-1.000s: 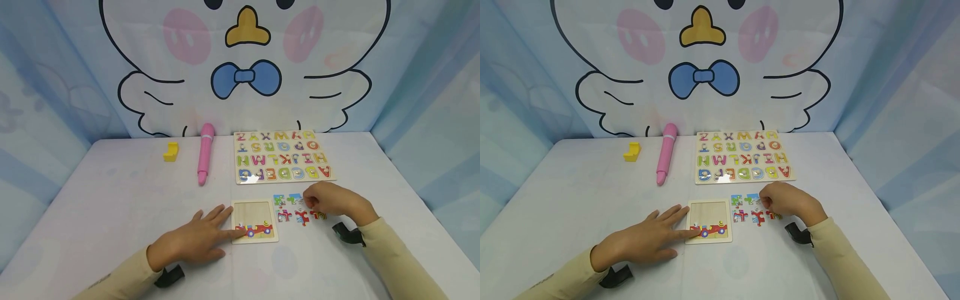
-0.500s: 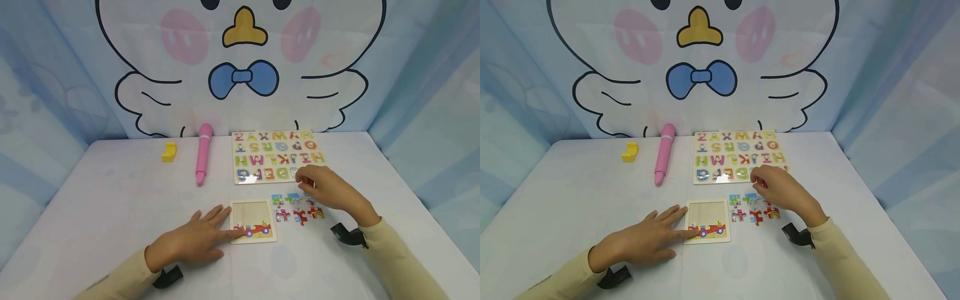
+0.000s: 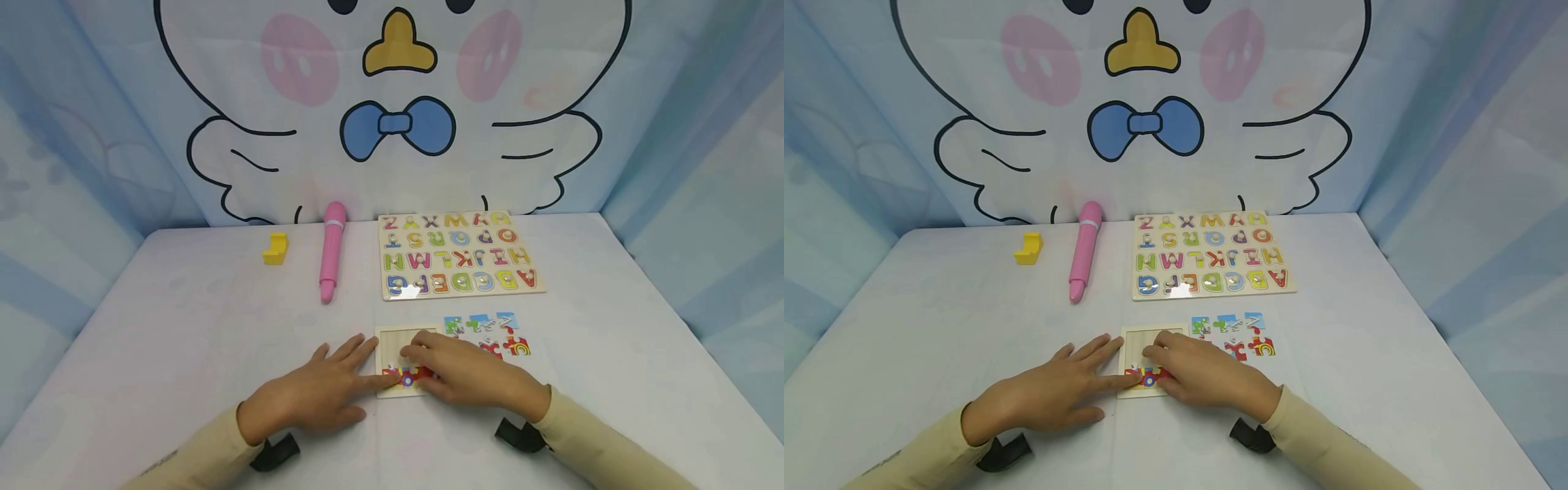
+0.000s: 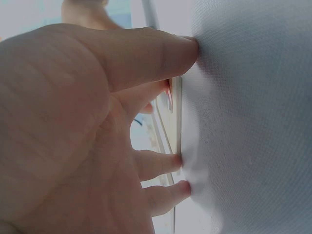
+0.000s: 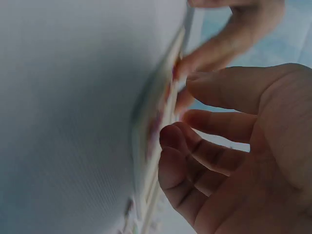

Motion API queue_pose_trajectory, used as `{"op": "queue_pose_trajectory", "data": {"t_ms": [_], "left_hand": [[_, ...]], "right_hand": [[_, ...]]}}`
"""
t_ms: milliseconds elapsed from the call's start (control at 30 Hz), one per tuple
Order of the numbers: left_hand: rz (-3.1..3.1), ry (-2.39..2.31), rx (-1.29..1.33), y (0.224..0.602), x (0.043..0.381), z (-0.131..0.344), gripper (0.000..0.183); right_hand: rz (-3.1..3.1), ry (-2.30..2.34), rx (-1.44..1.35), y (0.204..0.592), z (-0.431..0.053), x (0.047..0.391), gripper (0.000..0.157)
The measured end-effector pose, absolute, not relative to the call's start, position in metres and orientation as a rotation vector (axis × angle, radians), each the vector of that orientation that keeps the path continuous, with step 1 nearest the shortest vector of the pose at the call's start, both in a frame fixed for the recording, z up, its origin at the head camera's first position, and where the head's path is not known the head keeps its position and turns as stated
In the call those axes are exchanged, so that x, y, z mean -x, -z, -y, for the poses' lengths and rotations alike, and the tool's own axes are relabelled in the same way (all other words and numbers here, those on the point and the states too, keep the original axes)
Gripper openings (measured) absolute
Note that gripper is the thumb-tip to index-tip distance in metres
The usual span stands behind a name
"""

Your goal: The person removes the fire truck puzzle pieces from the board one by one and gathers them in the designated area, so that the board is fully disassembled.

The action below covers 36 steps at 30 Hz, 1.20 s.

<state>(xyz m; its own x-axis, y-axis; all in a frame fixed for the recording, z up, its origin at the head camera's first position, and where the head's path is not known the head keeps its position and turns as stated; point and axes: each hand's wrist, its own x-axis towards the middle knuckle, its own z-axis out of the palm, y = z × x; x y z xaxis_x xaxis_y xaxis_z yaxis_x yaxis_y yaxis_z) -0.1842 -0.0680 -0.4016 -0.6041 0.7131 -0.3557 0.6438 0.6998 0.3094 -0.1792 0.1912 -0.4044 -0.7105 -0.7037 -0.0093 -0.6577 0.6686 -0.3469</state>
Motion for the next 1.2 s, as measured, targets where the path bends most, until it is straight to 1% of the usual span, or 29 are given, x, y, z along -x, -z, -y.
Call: {"op": "queue_pose_trajectory", "data": {"t_ms": [333, 667, 967, 1200], "left_hand": [[-2.449, -0.209, -1.059, 0.400, 0.184, 0.069, 0.064], [-2.436, -0.188, -1.046, 0.400, 0.185, 0.068, 0.065], [-2.373, -0.206, -1.068, 0.391, 0.183, 0.070, 0.055], [-2.354, -0.213, -1.074, 0.390, 0.183, 0.070, 0.053]], "right_hand": [[-2.677, 0.561, 1.142, 0.420, -0.180, 0.179, 0.042], [-2.679, 0.651, 1.102, 0.425, -0.181, 0.180, 0.039], [-2.674, 0.669, 1.072, 0.424, -0.180, 0.180, 0.039], [-2.663, 0.689, 1.057, 0.424, -0.180, 0.182, 0.040]]}}
